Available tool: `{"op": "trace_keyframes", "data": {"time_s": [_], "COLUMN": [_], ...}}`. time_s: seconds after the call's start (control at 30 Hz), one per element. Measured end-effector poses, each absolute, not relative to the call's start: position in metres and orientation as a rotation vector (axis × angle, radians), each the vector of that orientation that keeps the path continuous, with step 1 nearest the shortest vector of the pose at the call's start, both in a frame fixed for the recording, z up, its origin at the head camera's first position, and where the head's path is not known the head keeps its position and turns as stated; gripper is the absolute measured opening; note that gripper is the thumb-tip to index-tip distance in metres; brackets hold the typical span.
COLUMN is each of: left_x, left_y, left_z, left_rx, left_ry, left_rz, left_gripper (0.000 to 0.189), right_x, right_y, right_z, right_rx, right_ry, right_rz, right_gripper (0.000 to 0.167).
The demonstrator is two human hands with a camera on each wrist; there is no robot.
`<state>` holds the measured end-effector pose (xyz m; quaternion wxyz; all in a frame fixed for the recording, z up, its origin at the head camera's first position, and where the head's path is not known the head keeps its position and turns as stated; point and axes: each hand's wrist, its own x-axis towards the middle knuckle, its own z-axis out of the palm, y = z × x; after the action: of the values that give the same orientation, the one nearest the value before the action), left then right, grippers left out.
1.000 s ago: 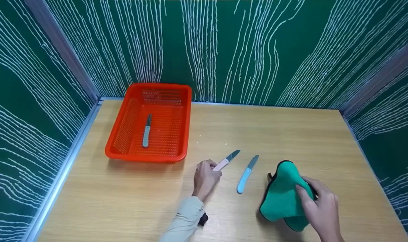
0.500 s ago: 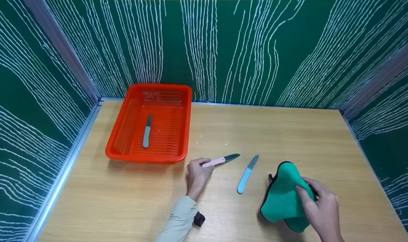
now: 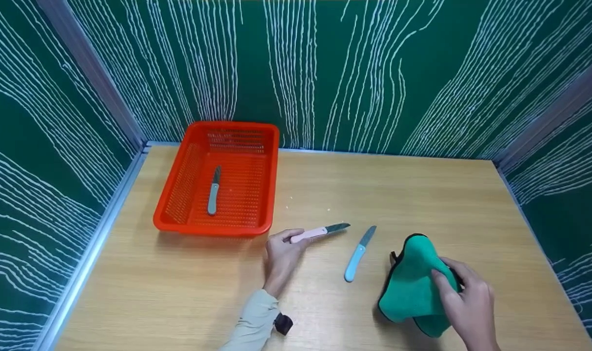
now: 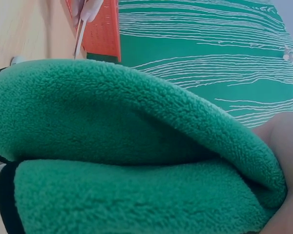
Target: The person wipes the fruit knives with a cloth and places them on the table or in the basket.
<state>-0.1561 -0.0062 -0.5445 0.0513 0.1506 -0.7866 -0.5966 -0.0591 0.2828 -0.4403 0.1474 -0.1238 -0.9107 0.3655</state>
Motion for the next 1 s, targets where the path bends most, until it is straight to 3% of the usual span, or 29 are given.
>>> {"op": "trace_keyframes", "data": {"time_s": [0.33, 0.67, 1.0], "left_x": [-0.143, -0.112, -0.089], "left_y": [-0.013, -0.020, -0.024], "left_z": [-0.528, -0.468, -0.447], "left_rx": [0.156, -0.037, -0.231], "left_ry": [-2.040, -2.016, -1.976], "left_rz": [-2.110, -2.182, -2.216], "left_gripper": [0.023, 0.024, 0.025], "right_x": [-0.058, -0.055, -0.052], "right_y": [0.280, 0.275, 0.263], "right_z": [-0.432, -0.421, -0.405], "right_rx": [-0.359, -0.280, -0.195], "right_ry": [-2.607, -2.547, -2.492], "right_rz": [1.059, 1.055, 0.987], "right_gripper": [0.030, 0.030, 0.025]}}
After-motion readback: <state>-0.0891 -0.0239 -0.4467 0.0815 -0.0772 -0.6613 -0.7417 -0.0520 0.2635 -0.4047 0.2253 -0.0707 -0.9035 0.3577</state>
